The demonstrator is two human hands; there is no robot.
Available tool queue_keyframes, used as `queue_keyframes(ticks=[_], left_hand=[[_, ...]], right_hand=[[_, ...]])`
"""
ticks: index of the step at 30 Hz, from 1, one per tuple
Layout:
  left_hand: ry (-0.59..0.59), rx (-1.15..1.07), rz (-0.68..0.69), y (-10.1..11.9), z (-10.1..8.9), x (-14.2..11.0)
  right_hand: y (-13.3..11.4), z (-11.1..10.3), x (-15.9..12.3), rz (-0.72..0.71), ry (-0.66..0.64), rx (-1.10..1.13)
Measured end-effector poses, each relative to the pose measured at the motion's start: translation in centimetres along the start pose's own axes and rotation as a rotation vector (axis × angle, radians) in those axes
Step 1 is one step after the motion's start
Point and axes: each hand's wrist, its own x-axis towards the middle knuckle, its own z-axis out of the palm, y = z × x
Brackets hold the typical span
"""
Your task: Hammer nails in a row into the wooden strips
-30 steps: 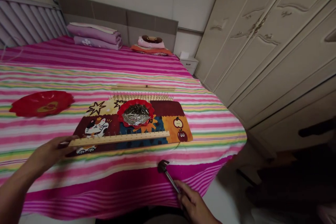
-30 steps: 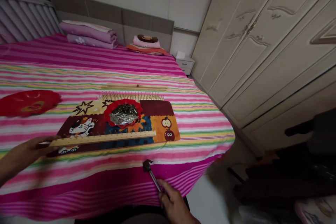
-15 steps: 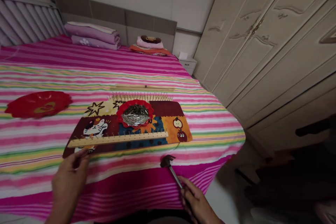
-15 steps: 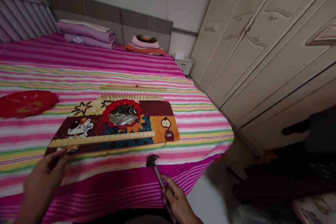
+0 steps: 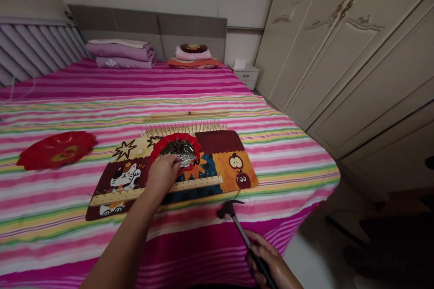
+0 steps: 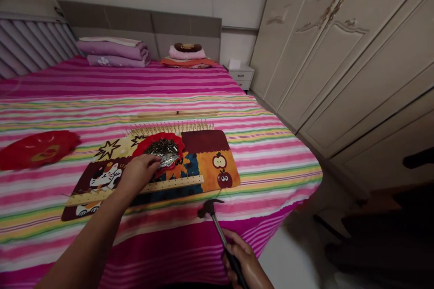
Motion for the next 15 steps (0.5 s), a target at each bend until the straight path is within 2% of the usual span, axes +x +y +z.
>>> queue_keyframes(ticks=[3,6,10,15], left_hand=[[-0.198,0.127,-0.029,1.5,1.2,2.8],[-0.332,0.203,-0.117,2.2,2.0,4.3],[-0.366,0.208,-0.122,2.1,1.9,4.7],[-0.309,-0.054,-0.209,1.2,0.8,4.0]], right_hand=[[-0.1,-0.2,0.6,-0.004,-0.029,-0.002],[-0.1,-0.7,1.3,0.003,-0.060,-0.040],[-0.2,-1.0,1.7,0.021,-0.083,-0.015],[-1.0,-1.0,1.8,0.033,-0.081,0.016]])
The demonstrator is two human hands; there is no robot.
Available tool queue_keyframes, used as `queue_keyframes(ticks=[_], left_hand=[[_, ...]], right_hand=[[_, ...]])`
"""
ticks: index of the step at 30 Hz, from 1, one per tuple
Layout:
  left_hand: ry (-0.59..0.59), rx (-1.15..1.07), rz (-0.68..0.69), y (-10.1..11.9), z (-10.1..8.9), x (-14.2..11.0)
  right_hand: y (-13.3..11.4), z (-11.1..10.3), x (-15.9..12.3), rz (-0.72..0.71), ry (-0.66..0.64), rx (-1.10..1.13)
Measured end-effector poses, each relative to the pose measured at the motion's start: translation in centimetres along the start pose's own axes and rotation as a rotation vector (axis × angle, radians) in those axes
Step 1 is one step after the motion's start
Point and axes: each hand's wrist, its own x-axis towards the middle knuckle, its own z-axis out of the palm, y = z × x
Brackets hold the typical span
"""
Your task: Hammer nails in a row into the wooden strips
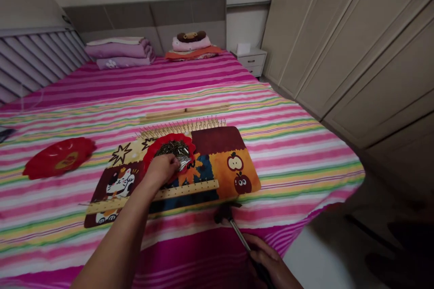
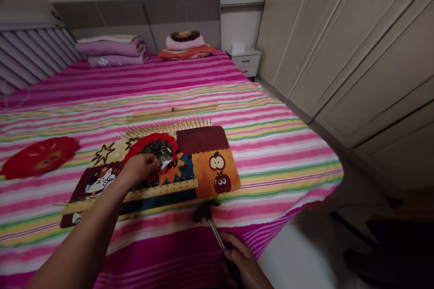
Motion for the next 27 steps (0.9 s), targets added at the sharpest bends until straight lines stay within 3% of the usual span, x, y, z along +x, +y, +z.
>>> queue_keyframes(ticks=[3,6,9,18,22,27], left_hand=[[0.037,-0.352,-0.010,-0.2,-0.4,-1.4],[0.002,-0.729,-0.037,0.6,-0.4,-3.6],[-0.026,-0.923,-0.099,1.8,0.0,-5.8],[-0.029,-1.052,-0.128,3.6,1.9,-9.5],[0.000,-1.066,-0.126,4.0,4.5,-10.4],[0.122,-1.028,-0.085,4.7,7.9,-10.1]], right_hand=[[-0.3,-0.2,0.3,0.025,-0.036,-0.008],[-0.4,-0.5,0.5,0.042,-0.055,-0.026],[-0.2,-0.8,0.5,0.063,-0.063,-0.043],[0.0,-0.7,0.3,0.026,-0.049,-0.031],[-0.1,-0.7,0.2,0.048,-0.054,-0.069],[-0.5,-0.5,-0.1,0.036,-0.034,-0.101]])
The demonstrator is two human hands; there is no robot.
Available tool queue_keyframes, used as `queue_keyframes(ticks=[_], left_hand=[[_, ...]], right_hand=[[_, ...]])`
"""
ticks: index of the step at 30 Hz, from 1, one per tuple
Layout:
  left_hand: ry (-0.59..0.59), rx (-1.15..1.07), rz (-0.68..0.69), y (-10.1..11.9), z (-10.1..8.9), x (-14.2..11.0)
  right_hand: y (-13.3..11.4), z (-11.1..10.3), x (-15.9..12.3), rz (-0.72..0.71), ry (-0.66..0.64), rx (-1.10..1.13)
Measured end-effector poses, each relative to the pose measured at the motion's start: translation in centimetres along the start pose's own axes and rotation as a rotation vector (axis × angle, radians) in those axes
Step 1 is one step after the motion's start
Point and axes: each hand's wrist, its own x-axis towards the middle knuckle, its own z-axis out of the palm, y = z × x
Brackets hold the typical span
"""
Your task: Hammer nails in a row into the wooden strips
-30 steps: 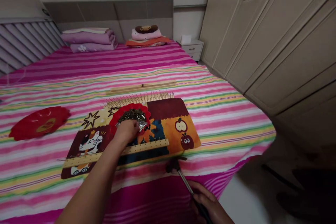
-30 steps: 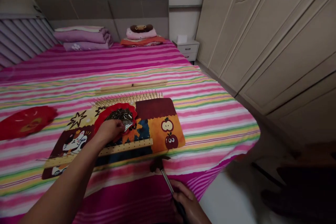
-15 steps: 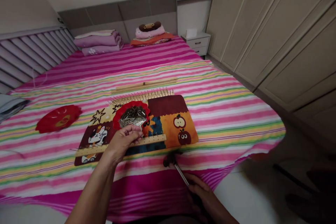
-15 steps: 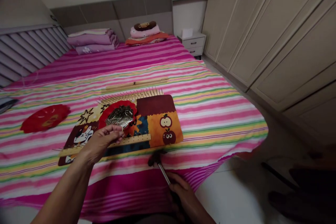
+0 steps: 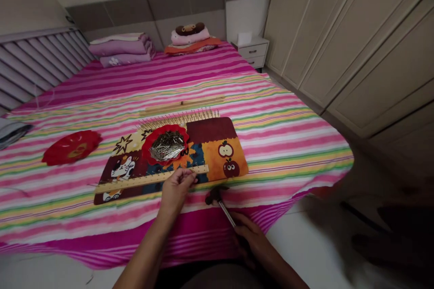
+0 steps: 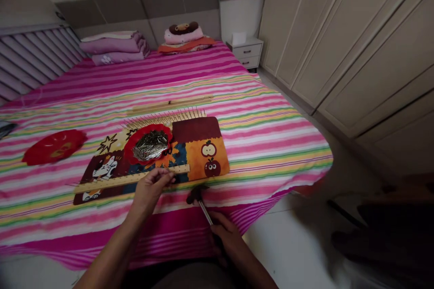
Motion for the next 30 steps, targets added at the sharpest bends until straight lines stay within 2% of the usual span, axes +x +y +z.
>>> queue_keyframes(ticks=[7,10,15,21,25,28,30], left_hand=[[0.133,0.225,0.083,-1.9,2.2,1.0],[0.133,0.223,0.082,-2.2,2.5,1.3],[0.124,0.255,0.089,-2.5,2.7,1.7],[0.120,0.424,0.233,-2.9,2.5,1.9],[0.102,0.517,0.380,-3.3,2.5,1.9],[0.115,0.562,0.490,-3.8,2.6,1.9],[0.128,0.587,0.557,-4.1,2.6,1.9]], right_hand=[[0.0,0.1,-0.6,-0.041,0.025,-0.050],[0.1,0.0,-0.6,-0.075,0.033,-0.067],[-0.1,0.0,-0.7,-0.046,0.033,-0.044],[-0.7,0.0,-1.5,-0.097,0.041,-0.033],[-2.4,0.5,-3.6,-0.167,0.052,-0.109],[-4.9,1.6,-5.0,-0.207,0.079,-0.206],[-6.8,2.5,-5.4,-0.291,0.082,-0.298]])
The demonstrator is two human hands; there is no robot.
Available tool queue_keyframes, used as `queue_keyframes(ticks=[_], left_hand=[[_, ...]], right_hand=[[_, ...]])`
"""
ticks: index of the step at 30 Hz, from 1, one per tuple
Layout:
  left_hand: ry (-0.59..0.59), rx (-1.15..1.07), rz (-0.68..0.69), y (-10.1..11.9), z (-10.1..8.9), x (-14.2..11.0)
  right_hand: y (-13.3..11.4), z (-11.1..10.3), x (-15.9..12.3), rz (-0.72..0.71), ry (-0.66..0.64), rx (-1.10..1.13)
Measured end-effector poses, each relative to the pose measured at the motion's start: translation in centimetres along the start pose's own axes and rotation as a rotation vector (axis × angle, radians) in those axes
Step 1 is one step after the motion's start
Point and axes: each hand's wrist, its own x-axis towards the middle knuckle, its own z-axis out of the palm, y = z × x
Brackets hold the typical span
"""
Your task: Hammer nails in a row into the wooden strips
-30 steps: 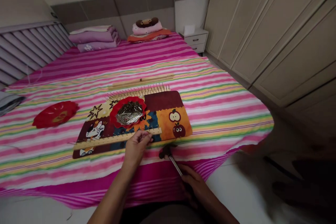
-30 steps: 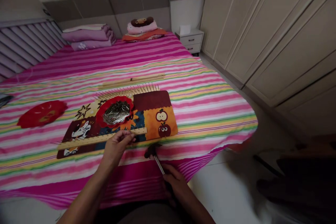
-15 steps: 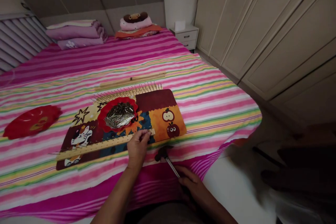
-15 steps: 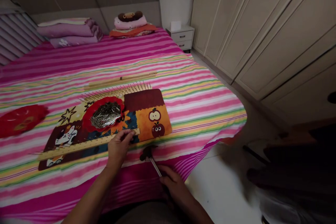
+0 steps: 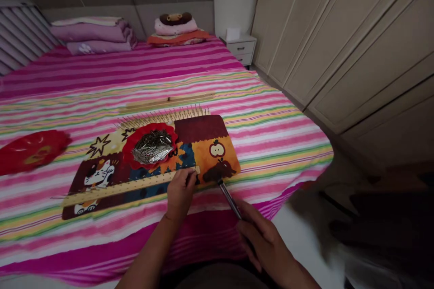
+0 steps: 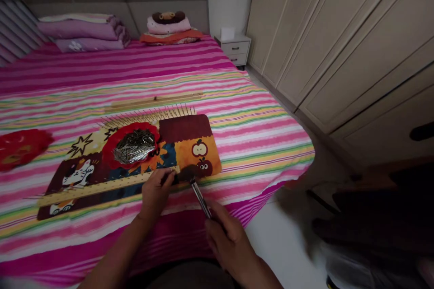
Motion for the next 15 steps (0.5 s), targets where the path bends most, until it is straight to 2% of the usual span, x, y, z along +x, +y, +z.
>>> queue_keyframes(ticks=[6,11,15], left_hand=[[0.010,0.029,0.102,-0.2,0.1,-0.3],[-0.024,0.024,0.091,-0.2,0.1,-0.3],[-0.011,-0.007,0.068,-0.3,0.4,-0.3]], right_hand=[[-3.9,1.0,1.8,-0.327,-0.018,-0.467],[-4.5,1.7,2.3,-0.323,-0.057,-0.598],[-3.5,1.4,1.5,-0.298,-0.040,-0.488]])
